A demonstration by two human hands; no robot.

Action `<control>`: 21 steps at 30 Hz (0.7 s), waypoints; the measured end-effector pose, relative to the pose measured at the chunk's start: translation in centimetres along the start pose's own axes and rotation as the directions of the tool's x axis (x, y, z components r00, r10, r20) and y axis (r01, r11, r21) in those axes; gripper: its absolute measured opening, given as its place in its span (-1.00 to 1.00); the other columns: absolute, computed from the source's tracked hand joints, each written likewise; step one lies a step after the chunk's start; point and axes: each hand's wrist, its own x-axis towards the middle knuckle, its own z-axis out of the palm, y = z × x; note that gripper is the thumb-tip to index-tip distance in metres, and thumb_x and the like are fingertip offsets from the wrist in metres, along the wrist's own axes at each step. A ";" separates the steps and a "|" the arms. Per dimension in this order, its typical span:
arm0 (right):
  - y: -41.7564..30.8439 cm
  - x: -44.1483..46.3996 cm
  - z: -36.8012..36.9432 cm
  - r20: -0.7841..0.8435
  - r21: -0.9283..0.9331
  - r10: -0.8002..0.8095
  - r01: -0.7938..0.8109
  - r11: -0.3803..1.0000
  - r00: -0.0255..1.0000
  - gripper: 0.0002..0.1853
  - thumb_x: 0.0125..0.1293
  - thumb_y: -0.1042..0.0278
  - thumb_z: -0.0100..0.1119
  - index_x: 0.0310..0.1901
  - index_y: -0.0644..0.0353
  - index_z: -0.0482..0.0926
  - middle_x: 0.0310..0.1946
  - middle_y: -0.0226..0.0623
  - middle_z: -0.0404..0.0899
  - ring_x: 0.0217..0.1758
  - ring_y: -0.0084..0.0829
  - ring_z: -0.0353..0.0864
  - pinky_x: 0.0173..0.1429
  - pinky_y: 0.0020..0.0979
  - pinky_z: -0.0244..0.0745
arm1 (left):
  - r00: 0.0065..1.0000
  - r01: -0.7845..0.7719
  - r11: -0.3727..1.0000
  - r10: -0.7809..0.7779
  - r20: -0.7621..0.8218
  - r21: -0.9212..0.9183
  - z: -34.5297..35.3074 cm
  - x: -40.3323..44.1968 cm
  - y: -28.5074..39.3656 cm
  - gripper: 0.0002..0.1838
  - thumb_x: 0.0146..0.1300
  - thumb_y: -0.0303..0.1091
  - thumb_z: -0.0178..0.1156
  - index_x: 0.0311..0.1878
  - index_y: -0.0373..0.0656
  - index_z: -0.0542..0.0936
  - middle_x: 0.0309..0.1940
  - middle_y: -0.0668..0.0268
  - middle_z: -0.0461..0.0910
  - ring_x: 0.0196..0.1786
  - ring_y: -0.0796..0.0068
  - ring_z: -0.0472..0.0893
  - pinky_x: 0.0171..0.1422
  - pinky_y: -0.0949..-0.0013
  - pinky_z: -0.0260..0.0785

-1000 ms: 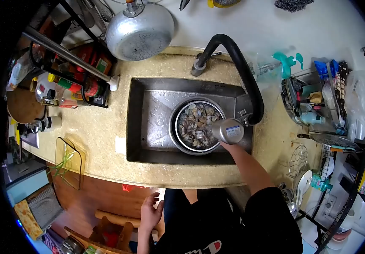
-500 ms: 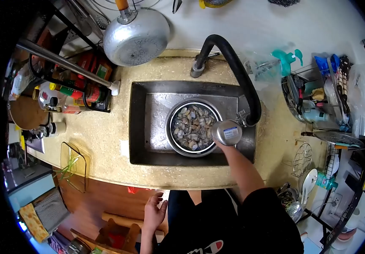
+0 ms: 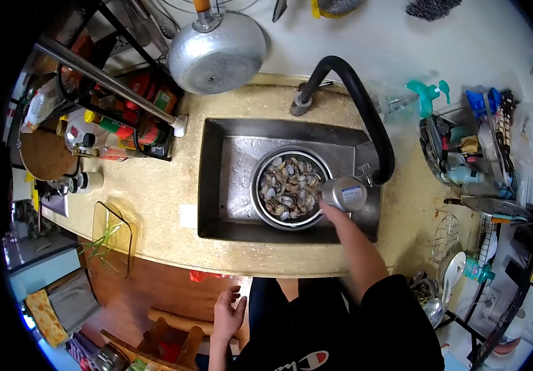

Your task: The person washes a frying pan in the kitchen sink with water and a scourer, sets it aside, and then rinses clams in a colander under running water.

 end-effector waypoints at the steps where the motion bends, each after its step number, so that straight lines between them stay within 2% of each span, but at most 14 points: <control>1: -10.8 -7.7 -1.0 -0.120 -0.106 0.060 -0.073 0.992 0.991 -0.64 0.20 0.51 0.04 0.05 0.37 0.48 -0.33 0.04 0.60 -0.42 -0.14 0.67 -0.61 -0.26 0.47 | 1.000 0.027 1.000 -0.027 0.004 -0.009 0.0 -0.2 -0.1 -0.66 0.25 -0.36 0.27 0.06 -0.27 0.54 -0.14 0.00 0.62 -0.14 0.10 0.65 -0.07 0.19 0.51; 3: -10.5 -6.1 -0.5 -0.011 -0.152 0.213 -0.212 0.965 0.977 -0.67 0.20 0.46 0.05 0.00 0.35 0.53 -0.29 0.08 0.65 -0.27 0.03 0.70 -0.48 -0.16 0.54 | 0.999 0.018 1.000 -0.018 0.029 0.026 0.2 -0.2 -0.7 -0.66 0.25 -0.37 0.27 0.06 -0.27 0.54 -0.13 0.01 0.61 -0.13 0.11 0.65 -0.05 0.19 0.51; 4: -9.9 -6.1 -1.3 -0.062 -0.309 -0.027 0.007 0.951 0.998 -0.68 0.20 0.44 0.07 -0.02 0.35 0.54 -0.31 0.08 0.66 -0.27 0.07 0.69 -0.42 -0.12 0.55 | 0.999 0.015 0.999 -0.017 0.042 0.044 0.3 -0.3 -1.0 -0.66 0.25 -0.37 0.28 0.06 -0.27 0.54 -0.12 0.01 0.61 -0.13 0.11 0.65 -0.04 0.19 0.51; 5: -9.7 -6.6 -2.6 -0.067 -0.467 -0.273 0.211 0.859 0.960 -0.69 0.20 0.41 0.09 -0.04 0.35 0.56 -0.32 0.07 0.66 -0.27 0.11 0.68 -0.36 -0.07 0.55 | 0.999 0.007 1.000 -0.008 0.046 0.018 0.4 -0.3 -0.8 -0.66 0.24 -0.38 0.28 0.06 -0.26 0.54 -0.12 0.01 0.61 -0.13 0.11 0.65 -0.04 0.19 0.51; 8: -9.9 -5.7 -3.9 -0.014 -0.435 -0.340 0.300 0.849 0.940 -0.66 0.21 0.29 0.13 -0.06 0.33 0.60 -0.15 0.14 0.63 -0.05 0.12 0.63 0.06 0.02 0.48 | 0.999 0.007 0.999 -0.006 0.032 -0.031 -0.2 -0.1 -0.6 -0.65 0.24 -0.38 0.29 0.06 -0.26 0.53 -0.13 0.01 0.61 -0.13 0.12 0.65 -0.04 0.20 0.51; 10: -10.8 -7.0 -2.0 -0.138 -0.703 -0.349 0.156 0.693 0.927 -0.64 0.23 0.27 0.12 -0.01 0.32 0.58 -0.03 0.16 0.59 0.07 0.06 0.58 0.17 0.00 0.42 | 0.999 0.036 0.998 -0.034 0.035 -0.061 0.0 -0.2 -0.5 -0.65 0.24 -0.38 0.29 0.06 -0.26 0.53 -0.15 0.02 0.62 -0.13 0.14 0.65 -0.05 0.21 0.51; 13: -7.7 -4.4 -4.0 -0.031 -0.673 -0.365 0.251 0.695 0.930 -0.52 0.26 0.14 0.16 0.18 0.16 0.48 0.24 0.02 0.43 0.28 -0.09 0.44 0.39 -0.10 0.25 | 0.996 -0.073 0.996 0.071 0.057 0.046 -0.2 0.6 0.1 -0.66 0.24 -0.39 0.30 0.06 -0.27 0.53 -0.17 0.03 0.62 -0.14 0.18 0.66 -0.08 0.24 0.51; 16: -7.1 -3.4 -4.3 -0.030 -0.647 -0.344 0.244 0.723 0.939 -0.51 0.29 0.08 0.11 0.21 0.10 0.45 0.22 -0.06 0.45 0.18 -0.14 0.48 0.21 -0.12 0.33 | 0.996 0.037 0.986 -0.024 0.081 -0.163 0.3 1.0 0.2 -0.66 0.24 -0.41 0.30 0.05 -0.28 0.53 -0.17 0.03 0.63 -0.15 0.21 0.66 -0.10 0.28 0.51; 19: -6.6 -3.3 -5.2 -0.043 -0.523 -0.320 0.252 0.814 0.946 -0.50 0.33 0.03 0.07 0.25 0.04 0.42 0.20 -0.15 0.46 0.08 -0.19 0.53 0.02 -0.14 0.41 | 0.981 -0.123 0.989 0.133 0.140 -0.077 -0.3 4.2 2.2 -0.70 0.28 -0.47 0.26 0.06 -0.33 0.53 -0.17 0.17 0.62 -0.18 0.44 0.60 -0.11 0.43 0.46; 20: -6.7 -3.4 -5.9 -0.009 -0.447 -0.292 0.257 0.857 0.956 -0.49 0.34 0.01 0.05 0.26 0.02 0.41 0.20 -0.18 0.46 0.05 -0.21 0.54 -0.04 -0.15 0.43 | 0.980 -0.141 0.978 0.160 0.121 -0.152 -0.3 5.5 2.9 -0.71 0.31 -0.47 0.24 0.06 -0.33 0.53 -0.18 0.19 0.62 -0.19 0.47 0.58 -0.10 0.43 0.46; 21: -6.8 -3.6 -6.4 0.024 -0.359 -0.264 0.255 0.898 0.964 -0.49 0.35 -0.01 0.04 0.27 0.00 0.40 0.19 -0.20 0.47 0.02 -0.22 0.56 -0.10 -0.16 0.46 | 0.985 -0.087 0.969 0.119 0.126 -0.232 -0.3 7.0 3.6 -0.71 0.31 -0.46 0.23 0.07 -0.33 0.52 -0.18 0.19 0.62 -0.20 0.46 0.57 -0.09 0.41 0.45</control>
